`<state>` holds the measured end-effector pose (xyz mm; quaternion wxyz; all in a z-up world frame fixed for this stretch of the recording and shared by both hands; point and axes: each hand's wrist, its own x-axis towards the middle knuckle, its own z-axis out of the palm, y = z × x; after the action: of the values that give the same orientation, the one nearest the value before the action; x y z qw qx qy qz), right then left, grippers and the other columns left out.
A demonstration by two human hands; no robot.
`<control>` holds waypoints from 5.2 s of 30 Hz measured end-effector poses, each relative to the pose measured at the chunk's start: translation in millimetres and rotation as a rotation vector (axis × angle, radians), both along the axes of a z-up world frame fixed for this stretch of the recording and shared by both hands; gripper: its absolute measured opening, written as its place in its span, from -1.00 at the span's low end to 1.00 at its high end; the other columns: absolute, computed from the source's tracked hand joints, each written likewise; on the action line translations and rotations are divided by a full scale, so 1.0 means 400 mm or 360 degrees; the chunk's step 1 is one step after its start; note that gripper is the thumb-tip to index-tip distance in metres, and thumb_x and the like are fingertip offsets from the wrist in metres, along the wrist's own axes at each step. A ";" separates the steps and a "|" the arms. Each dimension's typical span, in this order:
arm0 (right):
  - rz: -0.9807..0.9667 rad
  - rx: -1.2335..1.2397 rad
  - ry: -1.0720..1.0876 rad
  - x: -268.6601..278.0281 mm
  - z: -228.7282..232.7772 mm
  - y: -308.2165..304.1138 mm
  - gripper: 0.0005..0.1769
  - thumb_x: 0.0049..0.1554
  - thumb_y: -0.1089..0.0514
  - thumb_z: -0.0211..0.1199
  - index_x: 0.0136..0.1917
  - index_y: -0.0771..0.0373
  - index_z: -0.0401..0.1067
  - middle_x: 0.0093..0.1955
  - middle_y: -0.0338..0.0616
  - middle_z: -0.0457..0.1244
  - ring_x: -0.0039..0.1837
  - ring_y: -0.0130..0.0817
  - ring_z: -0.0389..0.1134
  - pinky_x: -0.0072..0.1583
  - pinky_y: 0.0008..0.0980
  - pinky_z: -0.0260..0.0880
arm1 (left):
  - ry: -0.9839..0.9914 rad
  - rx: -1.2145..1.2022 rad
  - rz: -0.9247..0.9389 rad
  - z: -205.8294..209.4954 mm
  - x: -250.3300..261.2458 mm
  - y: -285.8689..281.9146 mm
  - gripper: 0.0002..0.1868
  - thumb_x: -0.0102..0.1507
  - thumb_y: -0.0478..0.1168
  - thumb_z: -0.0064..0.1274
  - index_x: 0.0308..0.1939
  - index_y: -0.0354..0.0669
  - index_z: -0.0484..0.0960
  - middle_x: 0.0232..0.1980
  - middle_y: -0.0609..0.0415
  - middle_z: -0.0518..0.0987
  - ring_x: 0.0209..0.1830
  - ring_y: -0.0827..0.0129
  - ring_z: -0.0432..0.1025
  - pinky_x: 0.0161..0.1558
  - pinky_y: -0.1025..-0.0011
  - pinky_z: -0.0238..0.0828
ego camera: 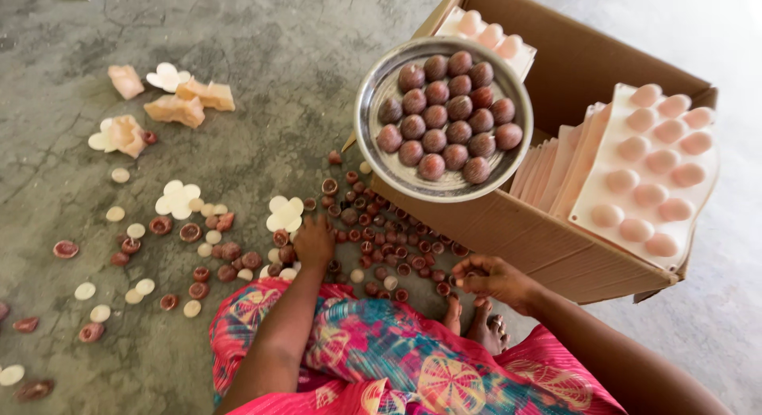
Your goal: The person sits on the floor and assembles small round candles by hand. They pick up a candle base and a wick from the floor, insert the wick into the base, and place the finished candle into a metal bowl. The process is repeated continuously with materials scattered around the workspace.
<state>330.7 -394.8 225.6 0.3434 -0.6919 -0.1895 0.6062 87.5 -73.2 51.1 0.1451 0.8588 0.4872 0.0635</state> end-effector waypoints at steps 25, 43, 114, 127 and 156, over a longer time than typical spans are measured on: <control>0.0188 0.0950 -0.2298 -0.083 0.354 0.221 -0.41 0.04 0.01 0.40 0.29 0.20 0.34 0.22 0.05 0.20 0.22 0.02 0.31 0.19 -0.04 0.37 | -0.1840 -0.2822 0.0531 0.094 0.001 -0.334 -0.67 0.25 -0.08 0.19 -0.02 -0.20 0.59 -0.20 -0.02 0.64 -0.36 0.31 0.52 -0.38 0.31 0.47; 0.0241 0.0797 -0.2493 -0.020 0.302 0.236 -0.44 0.06 -0.24 0.40 0.14 0.15 0.39 0.18 -0.10 0.23 0.20 -0.03 0.21 0.26 -0.05 0.19 | -0.2436 -0.2858 -0.0102 0.363 0.046 -0.272 -0.61 0.23 -0.29 -0.01 0.15 -0.20 0.51 0.02 -0.06 0.62 -0.24 0.34 0.47 -0.18 0.34 0.51; 0.0859 0.0888 -0.3147 -0.041 0.317 0.194 -0.47 0.09 0.19 0.22 0.35 0.16 0.38 0.23 -0.19 0.21 0.23 -0.27 0.24 0.31 -0.10 0.14 | -0.1335 0.0114 -0.0983 0.647 0.233 -0.060 -0.58 0.19 -0.33 0.28 0.14 -0.21 0.65 0.15 -0.07 0.50 0.21 0.05 0.38 0.21 0.21 0.43; 0.0873 0.0871 -0.3153 -0.039 0.310 0.194 -0.42 0.06 0.24 0.23 0.37 0.15 0.38 0.26 -0.20 0.22 0.25 -0.26 0.24 0.34 -0.09 0.11 | -0.1050 0.0075 -0.1151 0.672 0.214 -0.041 -0.43 0.18 -0.39 0.21 0.26 0.07 0.52 0.26 -0.01 0.44 0.39 0.05 0.35 0.40 0.19 0.36; 0.0948 0.1363 -0.3013 -0.034 0.329 0.193 -0.55 -0.01 0.28 0.24 0.17 0.43 0.49 0.08 -0.04 0.25 0.17 -0.13 0.29 0.32 -0.14 0.31 | -0.1229 0.0543 -0.0933 0.605 0.183 -0.107 -0.59 0.25 0.04 0.30 0.07 -0.07 0.66 0.13 0.08 0.49 0.19 0.18 0.35 0.30 0.10 0.16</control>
<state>317.2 -317.8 357.3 0.1097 -0.6281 -0.7346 -0.2321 160.8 -115.9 292.9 0.1839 0.8848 0.1195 0.4112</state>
